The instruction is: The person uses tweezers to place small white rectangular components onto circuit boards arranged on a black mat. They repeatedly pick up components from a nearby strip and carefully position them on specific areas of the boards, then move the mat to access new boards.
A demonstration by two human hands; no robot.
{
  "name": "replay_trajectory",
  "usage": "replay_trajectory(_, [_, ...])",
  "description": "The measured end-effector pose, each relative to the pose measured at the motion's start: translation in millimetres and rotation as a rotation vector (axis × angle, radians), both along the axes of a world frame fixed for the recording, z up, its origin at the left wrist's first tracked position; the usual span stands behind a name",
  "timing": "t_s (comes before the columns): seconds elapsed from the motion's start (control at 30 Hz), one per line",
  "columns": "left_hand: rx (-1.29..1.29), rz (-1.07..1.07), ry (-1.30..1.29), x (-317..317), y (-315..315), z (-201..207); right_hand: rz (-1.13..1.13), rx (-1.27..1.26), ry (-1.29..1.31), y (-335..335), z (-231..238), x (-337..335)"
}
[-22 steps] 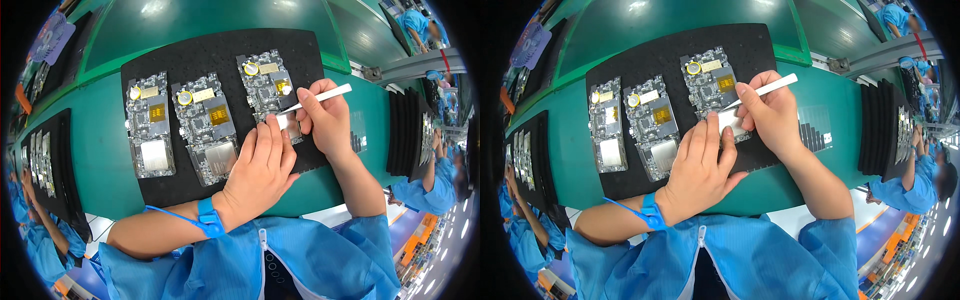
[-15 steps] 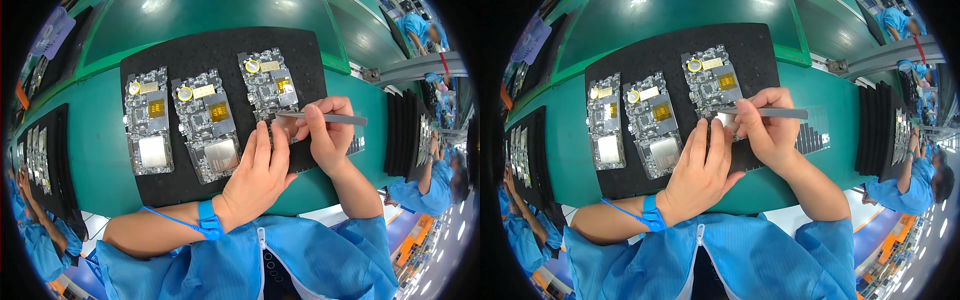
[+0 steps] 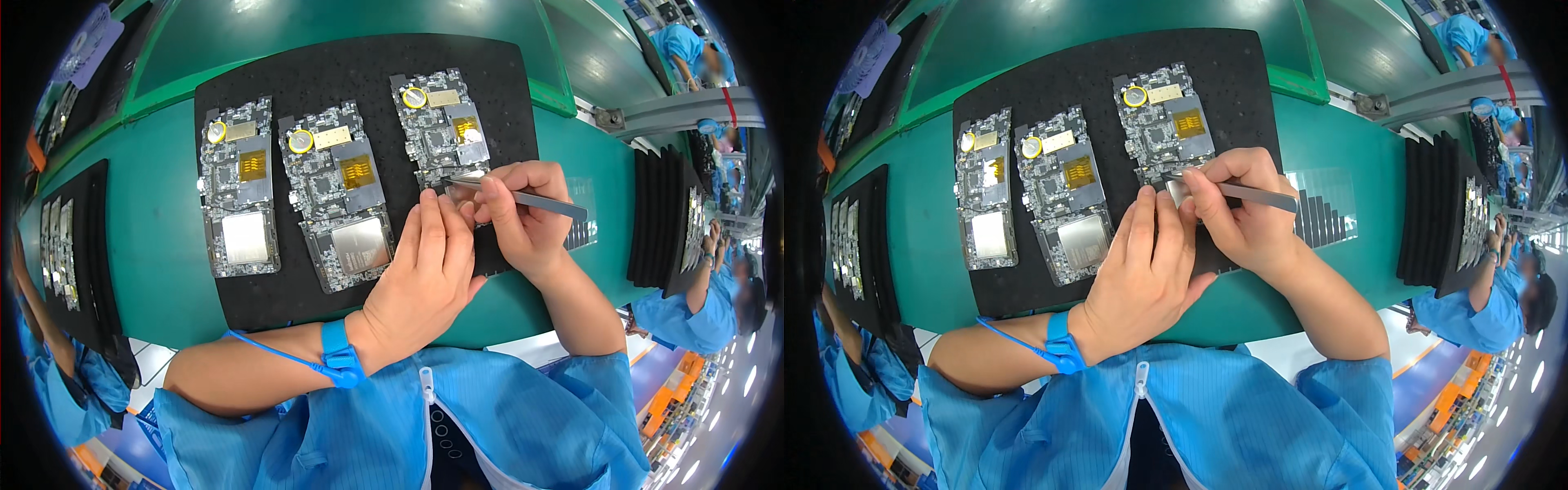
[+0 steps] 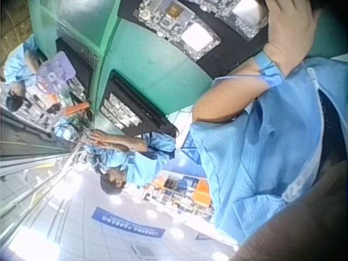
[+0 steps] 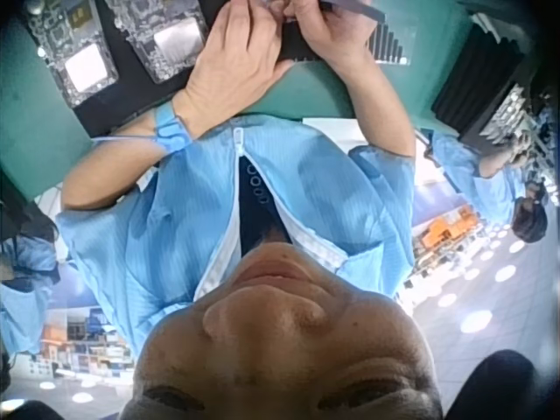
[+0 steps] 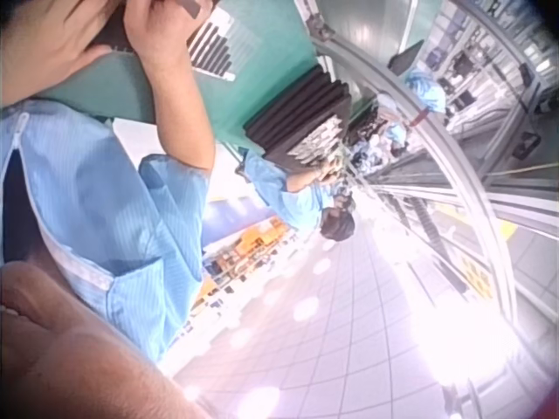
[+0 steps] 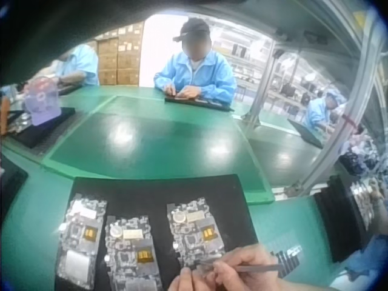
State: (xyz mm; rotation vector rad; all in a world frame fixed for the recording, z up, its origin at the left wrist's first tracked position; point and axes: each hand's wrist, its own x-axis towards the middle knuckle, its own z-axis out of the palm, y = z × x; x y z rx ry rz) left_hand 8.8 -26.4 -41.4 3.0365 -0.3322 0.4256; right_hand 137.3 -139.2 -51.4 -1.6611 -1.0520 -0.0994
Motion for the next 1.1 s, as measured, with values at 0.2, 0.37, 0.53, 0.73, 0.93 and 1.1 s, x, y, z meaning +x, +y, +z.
replay_trajectory(0.2, [-0.023, 0.008, -0.021, 0, -2, -2, 0.044, 0.022, -0.209, 4, -1, 2])
replay_trajectory(0.37, [-0.035, 0.008, -0.036, 1, -3, -3, 0.054, 0.024, -0.276, 5, 0, 1])
replay_trajectory(0.53, [-0.115, 0.016, -0.009, 2, -1, -1, 0.054, -0.029, -0.28, -1, 2, 0])
replay_trajectory(0.73, [-0.255, 0.008, 0.031, 4, 7, 6, -0.062, 0.178, 0.513, -9, 20, 0])
replay_trajectory(0.93, [-0.279, -0.016, 0.121, -1, 15, 22, 0.012, 0.109, 0.494, -4, 16, -5])
replay_trajectory(1.1, [-0.221, -0.051, 0.099, -6, 15, 12, 0.051, 0.05, 0.568, -1, 15, 0])
